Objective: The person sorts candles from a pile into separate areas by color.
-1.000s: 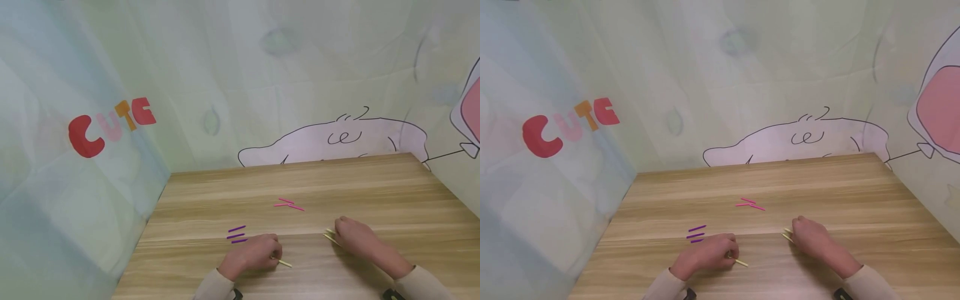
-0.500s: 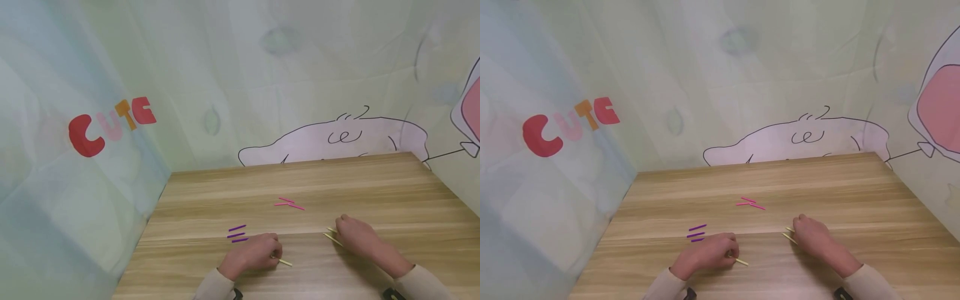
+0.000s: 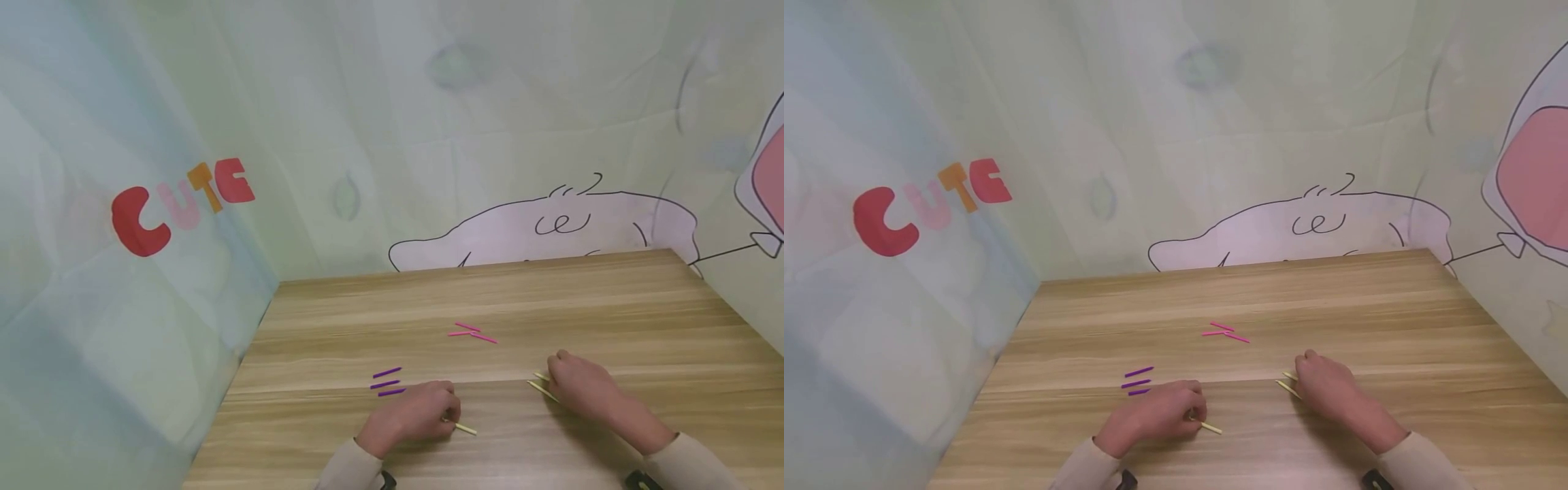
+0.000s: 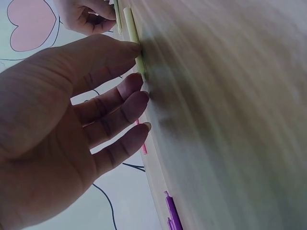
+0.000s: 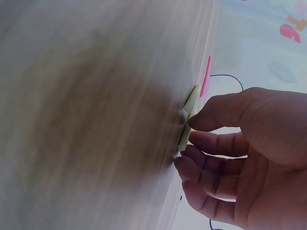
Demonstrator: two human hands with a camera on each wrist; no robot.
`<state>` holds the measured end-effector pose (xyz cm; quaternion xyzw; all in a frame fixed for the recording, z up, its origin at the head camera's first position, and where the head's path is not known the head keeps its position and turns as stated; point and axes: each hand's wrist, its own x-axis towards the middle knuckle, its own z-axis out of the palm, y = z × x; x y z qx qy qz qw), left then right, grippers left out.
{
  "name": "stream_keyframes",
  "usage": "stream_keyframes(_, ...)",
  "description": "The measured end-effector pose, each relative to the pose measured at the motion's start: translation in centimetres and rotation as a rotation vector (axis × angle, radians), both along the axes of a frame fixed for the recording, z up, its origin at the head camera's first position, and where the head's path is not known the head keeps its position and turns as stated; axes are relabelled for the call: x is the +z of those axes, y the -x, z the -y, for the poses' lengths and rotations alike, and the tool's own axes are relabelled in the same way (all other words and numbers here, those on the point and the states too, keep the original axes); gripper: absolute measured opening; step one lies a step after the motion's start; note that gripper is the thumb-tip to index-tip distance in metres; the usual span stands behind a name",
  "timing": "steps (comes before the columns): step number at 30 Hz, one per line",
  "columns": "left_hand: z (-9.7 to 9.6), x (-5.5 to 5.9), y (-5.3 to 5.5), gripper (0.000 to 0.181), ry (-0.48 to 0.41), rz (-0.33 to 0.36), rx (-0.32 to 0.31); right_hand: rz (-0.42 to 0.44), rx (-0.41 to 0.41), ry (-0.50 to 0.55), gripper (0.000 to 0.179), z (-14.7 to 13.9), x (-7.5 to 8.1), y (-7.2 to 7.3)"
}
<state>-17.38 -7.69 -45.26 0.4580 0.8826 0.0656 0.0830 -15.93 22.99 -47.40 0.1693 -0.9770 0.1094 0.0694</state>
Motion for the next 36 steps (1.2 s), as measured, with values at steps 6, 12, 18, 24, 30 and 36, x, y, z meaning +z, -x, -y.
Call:
stream_keyframes(6, 0.0, 0.2, -0.1, 0.008, -0.003, 0.006, 0.002, -0.020, 0.015, 0.020, 0.019, -0.1, 0.2, -0.1)
stream_keyframes(12, 0.0, 0.3, -0.1, 0.006, -0.003, 0.014, 0.004, -0.034, 0.021, 0.029, 0.018, 0.0, 0.5, -0.1)
stream_keyframes(18, 0.0, 0.3, 0.0, 0.006, 0.000, 0.015, 0.008, -0.028, 0.043, 0.037, 0.014, 0.7, 1.3, -0.3)
stream_keyframes(24, 0.0, 0.3, -0.1, 0.005, 0.012, 0.018, 0.015, -0.044, 0.065, 0.050, 0.016, 1.3, 1.5, -0.4)
stream_keyframes(30, -0.1, 0.2, -0.2, 0.007, 0.018, 0.013, 0.015, -0.086, 0.087, 0.056, 0.015, 1.7, 1.5, -0.6)
stream_keyframes(36, -0.1, 0.2, -0.2, 0.009, 0.011, -0.003, 0.009, -0.086, 0.109, 0.051, 0.013, 2.2, 1.6, -0.6)
